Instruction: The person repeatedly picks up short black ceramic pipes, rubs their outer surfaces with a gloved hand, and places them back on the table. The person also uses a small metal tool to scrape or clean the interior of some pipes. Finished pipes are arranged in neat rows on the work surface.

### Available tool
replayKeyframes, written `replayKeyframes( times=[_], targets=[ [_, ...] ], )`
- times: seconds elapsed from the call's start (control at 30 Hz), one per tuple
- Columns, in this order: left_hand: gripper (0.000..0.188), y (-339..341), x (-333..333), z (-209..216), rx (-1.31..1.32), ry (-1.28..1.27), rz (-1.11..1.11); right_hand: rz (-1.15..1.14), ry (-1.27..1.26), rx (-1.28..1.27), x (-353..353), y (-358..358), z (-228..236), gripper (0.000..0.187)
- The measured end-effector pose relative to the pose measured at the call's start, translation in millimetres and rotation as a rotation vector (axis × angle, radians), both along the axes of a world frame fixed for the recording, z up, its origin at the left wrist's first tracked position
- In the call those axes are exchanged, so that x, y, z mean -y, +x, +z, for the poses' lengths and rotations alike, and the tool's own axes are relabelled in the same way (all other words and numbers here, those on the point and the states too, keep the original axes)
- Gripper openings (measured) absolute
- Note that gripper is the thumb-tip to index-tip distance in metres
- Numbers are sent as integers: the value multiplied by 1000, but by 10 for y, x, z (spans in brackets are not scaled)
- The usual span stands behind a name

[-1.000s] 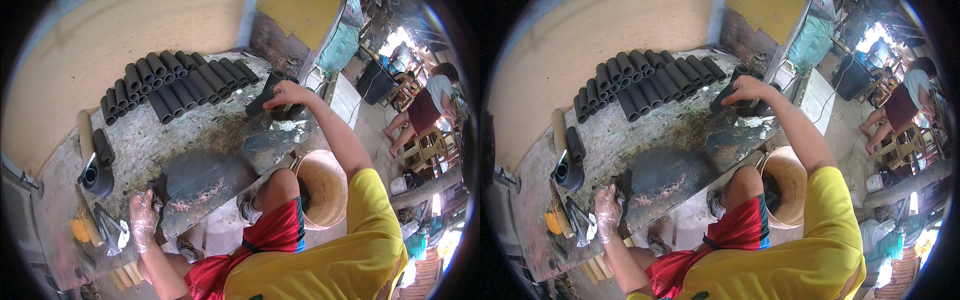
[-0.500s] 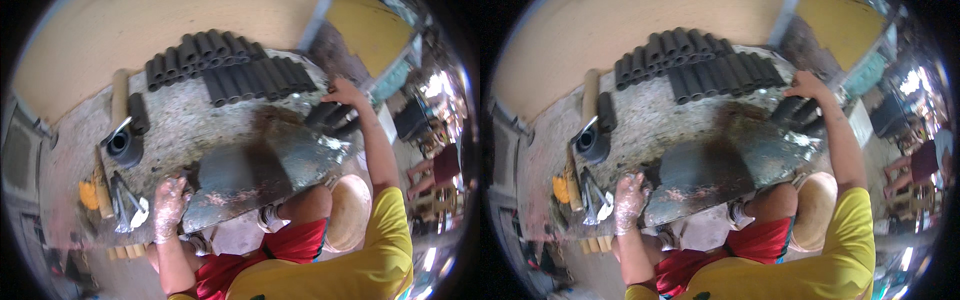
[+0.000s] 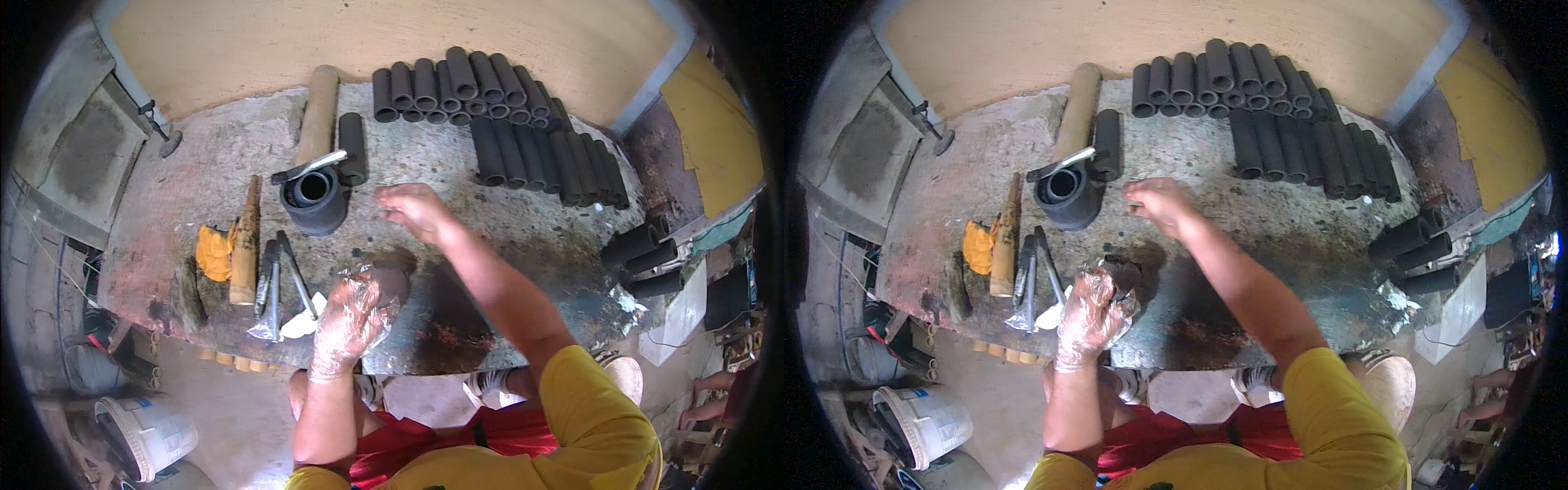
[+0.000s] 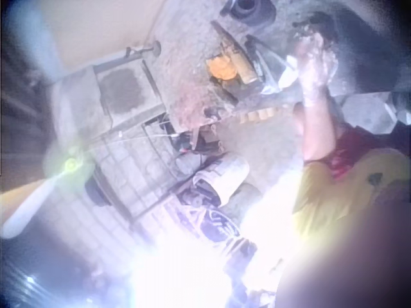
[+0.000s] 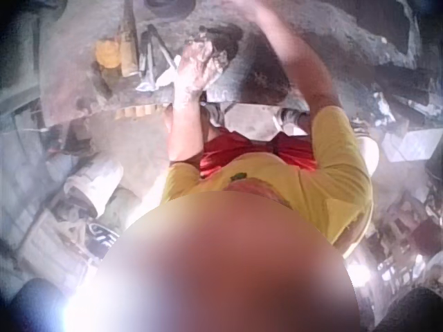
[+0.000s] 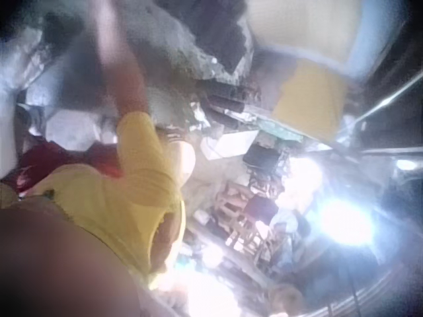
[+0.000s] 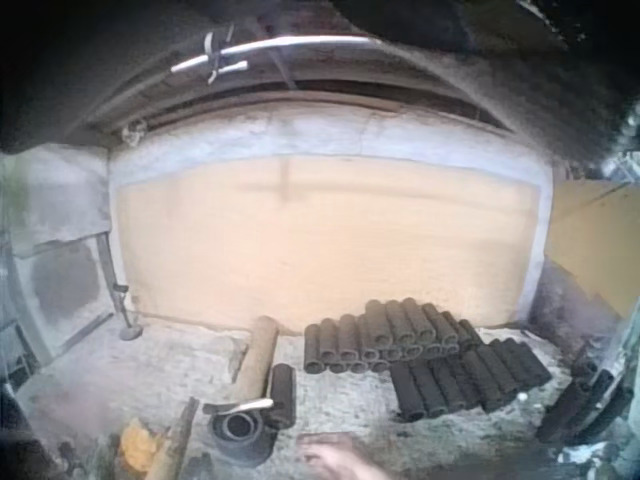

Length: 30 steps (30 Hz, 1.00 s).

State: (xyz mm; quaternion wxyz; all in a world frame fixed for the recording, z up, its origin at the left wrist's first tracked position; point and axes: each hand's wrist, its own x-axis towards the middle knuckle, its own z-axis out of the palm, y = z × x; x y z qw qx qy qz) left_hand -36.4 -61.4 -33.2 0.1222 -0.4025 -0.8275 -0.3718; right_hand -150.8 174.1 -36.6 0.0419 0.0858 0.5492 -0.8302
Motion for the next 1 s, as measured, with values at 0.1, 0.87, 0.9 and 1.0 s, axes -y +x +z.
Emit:
replayKeyframes(
  times=[0.1,0.87,0.9,1.0],
  targets=[
    [57,-21,108,23,-18,57,23,-128,-358,198,436,-483,-249,15],
    [33,30,52,115,591,562,110,-683,-887,223,347,-1014,-175,35],
    [33,34,58,82,615,552,110,-692,-875,230,348,-1027,-174,36],
    [35,47,50,-7,80,175,182,-673,-901,249,374,-1066,-163,37]
  ],
)
